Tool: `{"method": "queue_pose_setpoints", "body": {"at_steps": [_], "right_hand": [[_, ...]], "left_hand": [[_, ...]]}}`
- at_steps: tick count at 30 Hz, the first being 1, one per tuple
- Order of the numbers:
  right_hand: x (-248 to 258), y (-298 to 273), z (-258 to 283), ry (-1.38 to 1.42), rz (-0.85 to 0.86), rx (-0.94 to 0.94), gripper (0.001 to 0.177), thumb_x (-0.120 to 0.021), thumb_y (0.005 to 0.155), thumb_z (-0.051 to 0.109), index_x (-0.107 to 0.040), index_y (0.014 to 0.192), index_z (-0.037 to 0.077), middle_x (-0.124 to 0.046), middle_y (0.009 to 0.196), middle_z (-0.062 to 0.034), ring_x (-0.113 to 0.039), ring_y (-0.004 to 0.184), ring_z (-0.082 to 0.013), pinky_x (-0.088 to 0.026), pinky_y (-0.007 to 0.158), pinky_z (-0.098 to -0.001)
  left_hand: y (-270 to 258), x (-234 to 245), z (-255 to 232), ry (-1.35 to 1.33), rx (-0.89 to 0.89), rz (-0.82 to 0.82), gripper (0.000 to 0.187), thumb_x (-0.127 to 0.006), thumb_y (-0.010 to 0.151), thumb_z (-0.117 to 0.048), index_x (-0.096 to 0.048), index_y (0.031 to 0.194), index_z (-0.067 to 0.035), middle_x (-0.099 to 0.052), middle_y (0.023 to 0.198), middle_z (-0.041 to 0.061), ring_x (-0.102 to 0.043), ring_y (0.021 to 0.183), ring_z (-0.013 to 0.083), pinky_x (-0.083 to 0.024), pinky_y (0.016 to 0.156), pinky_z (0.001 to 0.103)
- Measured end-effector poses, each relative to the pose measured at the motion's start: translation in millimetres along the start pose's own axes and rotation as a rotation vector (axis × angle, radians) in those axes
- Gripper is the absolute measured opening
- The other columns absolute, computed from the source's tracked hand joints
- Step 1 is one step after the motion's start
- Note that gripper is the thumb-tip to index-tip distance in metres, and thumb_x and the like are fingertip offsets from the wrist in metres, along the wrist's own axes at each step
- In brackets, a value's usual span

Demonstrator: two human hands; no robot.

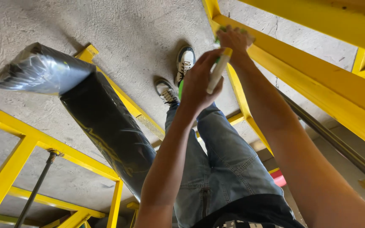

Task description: Cleaning gym equipment and weight plates using a spray bottle and a cloth.

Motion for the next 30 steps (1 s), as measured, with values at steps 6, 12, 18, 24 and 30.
{"method": "queue_pose_setpoints", "body": {"at_steps": [6, 12, 18, 24, 30], "right_hand": [[173.0, -54.2, 45.8, 0.293, -0.744, 0.258, 0.031, -0.068, 0.094, 0.016, -0.069, 0.124, 0.012, -0.057, 0.142, -0.0147, -0.05, 0.139, -0.0362, -0.033, 0.119, -0.0546], [140.0, -9.2, 13.0, 0.038, -0.567, -0.13, 0.034, -0.063, 0.095, 0.007, -0.062, 0.128, 0.002, -0.056, 0.129, -0.0201, -0.051, 0.135, -0.0397, -0.031, 0.127, -0.0591], [65.1, 68.6, 5.1, -0.214, -0.251, -0.215, 0.036, -0.068, 0.099, 0.01, -0.06, 0.13, -0.005, -0.063, 0.116, -0.0239, -0.057, 0.114, -0.0403, -0.043, 0.097, -0.0557], [3.1, 175.2, 23.3, -0.403, -0.14, 0.0, 0.047, -0.069, 0.085, 0.017, -0.068, 0.128, -0.003, -0.065, 0.119, -0.018, -0.059, 0.107, -0.0338, -0.046, 0.075, -0.0512], [44.9, 108.6, 8.6, -0.04, 0.252, -0.159, 0.033, -0.07, 0.089, 0.01, -0.077, 0.12, 0.001, -0.06, 0.138, -0.0204, -0.054, 0.127, -0.041, -0.046, 0.09, -0.0599]], "left_hand": [[19.5, 27.0, 6.7, 0.037, 0.025, -0.103, 0.058, -0.067, 0.082, 0.0, -0.056, 0.138, -0.009, -0.065, 0.133, 0.016, -0.067, 0.119, 0.0381, -0.057, 0.102, 0.045], [47.5, 50.0, 10.8, -0.028, 0.107, -0.037, 0.057, -0.063, 0.082, 0.001, -0.056, 0.138, -0.007, -0.064, 0.133, 0.016, -0.069, 0.109, 0.0368, -0.058, 0.095, 0.042], [78.8, 67.5, 14.2, 0.016, 0.004, 0.08, 0.058, -0.062, 0.083, 0.002, -0.056, 0.14, -0.01, -0.065, 0.13, 0.015, -0.069, 0.112, 0.0382, -0.059, 0.096, 0.043], [102.6, 73.1, 35.4, 0.1, 0.058, 0.314, 0.061, -0.071, 0.08, -0.004, -0.056, 0.139, -0.014, -0.064, 0.132, 0.012, -0.075, 0.086, 0.0301, -0.062, 0.08, 0.038], [112.8, 74.2, 16.0, 0.151, -0.046, 0.391, 0.065, -0.074, 0.08, -0.006, -0.054, 0.142, -0.014, -0.061, 0.136, 0.011, -0.075, 0.09, 0.0256, -0.063, 0.081, 0.035]]}}
Point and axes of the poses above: each hand's wrist, its own y-axis towards the middle knuckle, its own x-axis out of the back of the hand, z = x × y, the point moved 6 cm from there along y, towards the middle knuckle
